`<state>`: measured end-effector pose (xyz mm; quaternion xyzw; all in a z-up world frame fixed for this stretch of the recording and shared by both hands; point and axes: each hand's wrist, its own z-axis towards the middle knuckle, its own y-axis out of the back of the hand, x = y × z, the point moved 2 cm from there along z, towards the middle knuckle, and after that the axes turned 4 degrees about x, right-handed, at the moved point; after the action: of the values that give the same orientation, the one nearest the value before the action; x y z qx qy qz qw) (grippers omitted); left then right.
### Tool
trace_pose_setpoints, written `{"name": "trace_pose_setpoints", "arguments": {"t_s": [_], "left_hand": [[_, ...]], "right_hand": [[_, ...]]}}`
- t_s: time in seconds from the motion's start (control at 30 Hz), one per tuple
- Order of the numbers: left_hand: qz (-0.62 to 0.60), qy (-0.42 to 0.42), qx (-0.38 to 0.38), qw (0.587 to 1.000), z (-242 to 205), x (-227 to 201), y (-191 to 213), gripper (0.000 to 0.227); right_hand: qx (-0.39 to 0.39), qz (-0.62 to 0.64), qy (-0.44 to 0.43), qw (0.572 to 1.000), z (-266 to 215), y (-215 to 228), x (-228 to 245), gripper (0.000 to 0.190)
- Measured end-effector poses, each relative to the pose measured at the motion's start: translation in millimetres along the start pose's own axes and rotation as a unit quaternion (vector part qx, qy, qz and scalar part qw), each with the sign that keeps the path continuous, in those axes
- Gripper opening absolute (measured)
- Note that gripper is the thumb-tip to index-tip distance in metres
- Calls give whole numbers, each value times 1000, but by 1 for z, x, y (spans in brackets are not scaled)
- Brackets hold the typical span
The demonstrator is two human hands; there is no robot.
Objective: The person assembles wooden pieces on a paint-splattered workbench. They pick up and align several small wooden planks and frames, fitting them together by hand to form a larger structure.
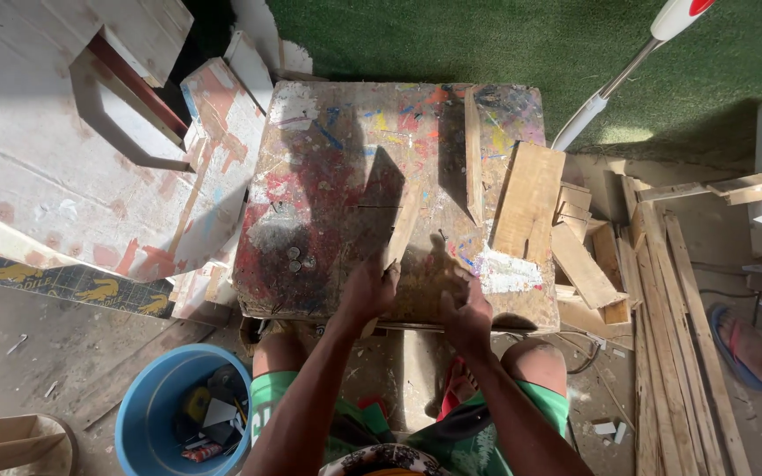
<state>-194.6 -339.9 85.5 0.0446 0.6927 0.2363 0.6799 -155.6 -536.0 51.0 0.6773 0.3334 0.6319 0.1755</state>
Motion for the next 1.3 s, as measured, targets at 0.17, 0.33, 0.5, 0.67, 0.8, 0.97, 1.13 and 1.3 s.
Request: {"name": "trace_pose_setpoints", "arguments": {"t_s": [0.17, 0.33, 0.5, 0.67, 0.8, 0.97, 1.13, 1.3], "left_hand": [[183, 60, 131, 972, 53, 9, -12, 60], [198, 110, 167, 959, 90, 37, -34, 59], [186, 126, 175, 959, 97, 8, -28, 55], [210, 34, 245, 946, 115, 24, -47, 55], [200, 4, 275, 940, 114, -10, -29, 52], [252, -50, 257, 932, 140, 88, -77, 57], [190, -9, 310, 932, 145, 67, -70, 52], [185, -12, 327, 927, 141, 91, -82, 52]], "right_hand": [[-35, 42, 95, 994, 59, 49, 54, 61], [25, -78, 87, 993, 149, 42, 23, 80], [49, -195, 69, 977, 196, 35, -19, 60], [76, -118, 54, 989, 184, 55, -15, 64], [60, -144, 42, 987, 197, 52, -31, 70], [60, -200, 93, 973, 230, 44, -69, 46], [140, -173, 106, 969, 200, 78, -28, 44], [199, 72, 100, 972, 185, 105, 23, 82]]}}
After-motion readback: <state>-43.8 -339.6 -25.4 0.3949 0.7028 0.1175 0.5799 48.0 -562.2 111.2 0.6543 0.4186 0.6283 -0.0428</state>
